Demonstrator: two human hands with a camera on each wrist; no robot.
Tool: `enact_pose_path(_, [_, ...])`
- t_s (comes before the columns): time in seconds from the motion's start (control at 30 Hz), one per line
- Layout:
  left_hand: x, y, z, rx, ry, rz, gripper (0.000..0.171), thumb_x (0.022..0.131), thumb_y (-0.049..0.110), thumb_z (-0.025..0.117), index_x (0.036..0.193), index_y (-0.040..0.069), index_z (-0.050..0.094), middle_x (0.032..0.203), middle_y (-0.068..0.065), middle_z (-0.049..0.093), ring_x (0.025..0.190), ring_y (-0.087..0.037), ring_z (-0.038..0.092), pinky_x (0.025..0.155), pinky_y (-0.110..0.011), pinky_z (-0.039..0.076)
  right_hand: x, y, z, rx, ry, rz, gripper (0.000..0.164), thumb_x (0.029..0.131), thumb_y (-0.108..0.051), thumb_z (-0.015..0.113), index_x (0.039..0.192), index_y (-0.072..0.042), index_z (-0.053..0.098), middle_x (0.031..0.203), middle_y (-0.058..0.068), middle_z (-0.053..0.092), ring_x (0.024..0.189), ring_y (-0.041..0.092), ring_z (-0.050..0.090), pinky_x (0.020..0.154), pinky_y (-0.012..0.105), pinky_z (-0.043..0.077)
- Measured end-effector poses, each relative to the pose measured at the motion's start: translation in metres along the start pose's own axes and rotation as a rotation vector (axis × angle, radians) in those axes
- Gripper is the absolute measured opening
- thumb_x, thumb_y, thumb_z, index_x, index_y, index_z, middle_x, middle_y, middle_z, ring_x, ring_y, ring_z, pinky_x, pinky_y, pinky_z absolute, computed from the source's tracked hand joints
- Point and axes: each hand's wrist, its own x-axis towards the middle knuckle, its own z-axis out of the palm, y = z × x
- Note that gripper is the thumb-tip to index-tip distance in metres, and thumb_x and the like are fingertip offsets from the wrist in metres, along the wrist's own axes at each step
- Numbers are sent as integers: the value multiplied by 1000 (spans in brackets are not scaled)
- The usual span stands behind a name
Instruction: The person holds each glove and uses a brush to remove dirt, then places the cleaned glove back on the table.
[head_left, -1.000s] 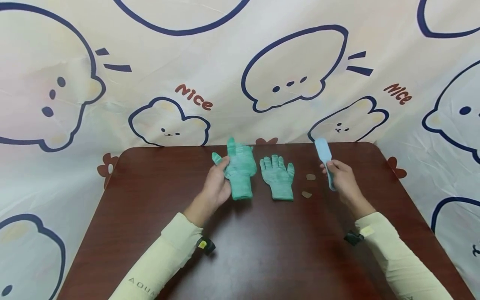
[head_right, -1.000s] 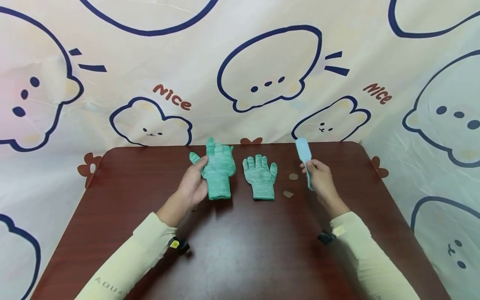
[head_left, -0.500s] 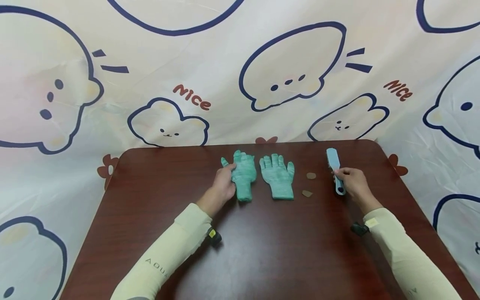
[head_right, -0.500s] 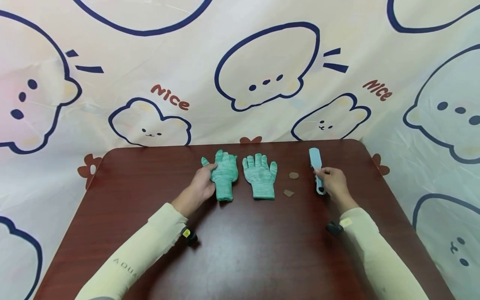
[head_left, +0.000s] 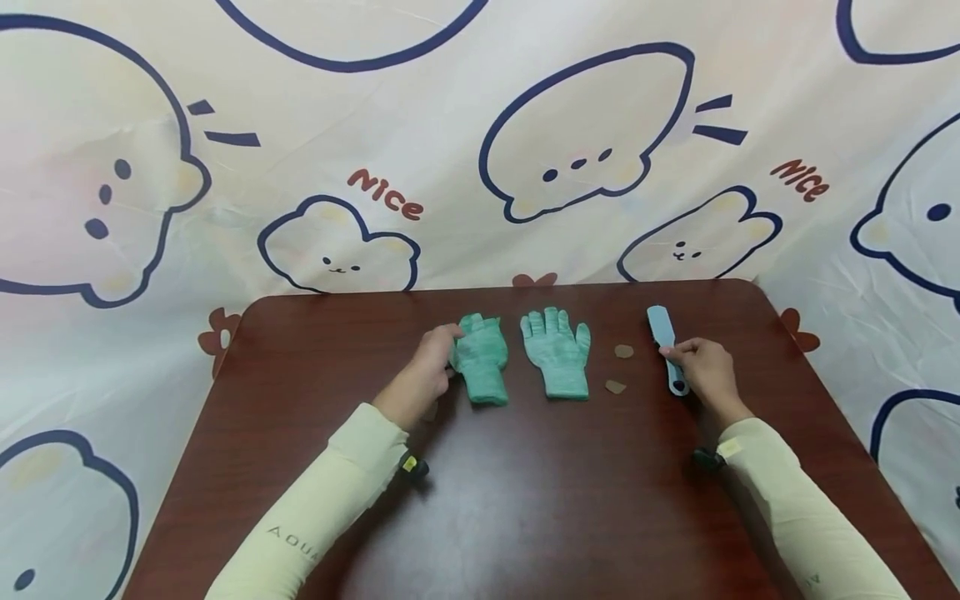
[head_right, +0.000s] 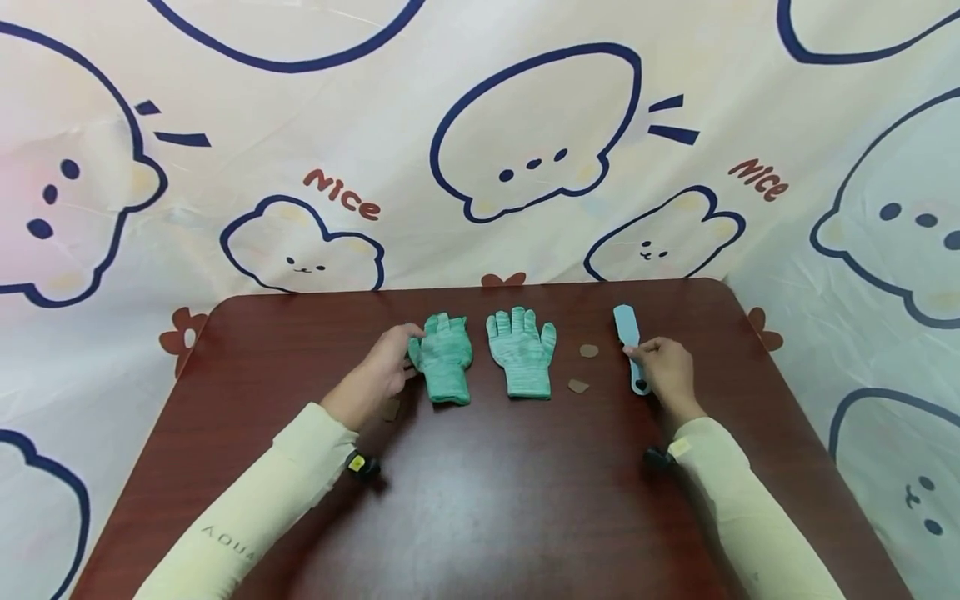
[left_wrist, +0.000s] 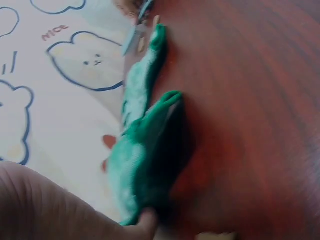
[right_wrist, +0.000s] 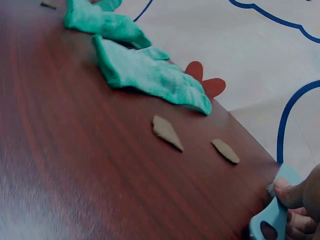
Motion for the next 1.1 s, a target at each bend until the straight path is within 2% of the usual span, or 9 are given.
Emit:
enact_pose_path(0.1, [-7,9,-3,45,-19,-16,69,100,22,47,161,5,19,166,-18,16,148,-38,27,127,-50,23,-1,-1,1,-41,36,-34,43,101,-41,64,108,1,70,95,18,70,75,26,57,57,30,43])
enact_pose_path(0.3, [-12,18,-7,76,-22,-40,83,98,25,52,163,3,5,169,-26,0,157,-44,6,130,-54,9,-1,-1,2,-77,90,-83,41,102,-40,63,103,0,69,80,14,66,65,24,54,53,32,39])
enact_pose_path(0.4, [-11,17,-12,78,-10,-52,83,98,24,52,163,3,6,168,-27,4,157,-44,8,131,-53,9,0,0,4,-86,94,-81,42,103,-41,62,102,1,68,75,13,64,65,24,54,52,32,39])
enact_pose_path(0.57, [-11,18,-22,83,3,-52,81,99,24,52,163,1,6,167,-26,8,157,-42,11,131,-50,9,2,2,6,-101,100,-81,41,103,-40,62,90,-1,65,64,8,56,60,23,53,49,31,39])
enact_pose_path(0.67, [-13,22,-31,85,19,-48,82,99,25,52,163,2,5,167,-24,10,156,-40,12,132,-48,9,3,1,6,-105,99,-74,40,103,-38,62,88,-1,64,63,8,55,60,24,53,48,31,39])
enact_pose_path(0.83, [-15,33,-47,136,38,-38,81,100,26,50,164,6,3,169,-18,6,157,-36,8,131,-50,7,7,-4,-3,-132,101,-54,42,102,-38,64,100,3,68,78,16,66,67,27,58,50,32,42])
enact_pose_path(0.93, [-17,44,-60,245,72,12,79,102,27,46,164,7,2,172,-13,-3,158,-35,2,131,-55,6,10,-11,-13,-137,121,-43,53,101,-46,62,112,6,65,92,23,68,79,35,62,59,42,49])
enact_pose_path(0.97, [-18,48,-64,312,111,46,77,102,28,45,164,7,4,172,-13,-2,158,-36,2,130,-57,7,11,-15,-17,-138,138,-51,57,101,-48,61,115,8,64,98,25,68,86,39,63,64,46,51])
enact_pose_path(1.1, [-19,76,-83,711,312,234,76,102,36,46,164,7,11,169,-24,8,155,-46,10,125,-65,12,18,-39,-38,-148,239,-150,70,104,-54,50,124,12,58,121,34,57,117,50,49,93,60,44])
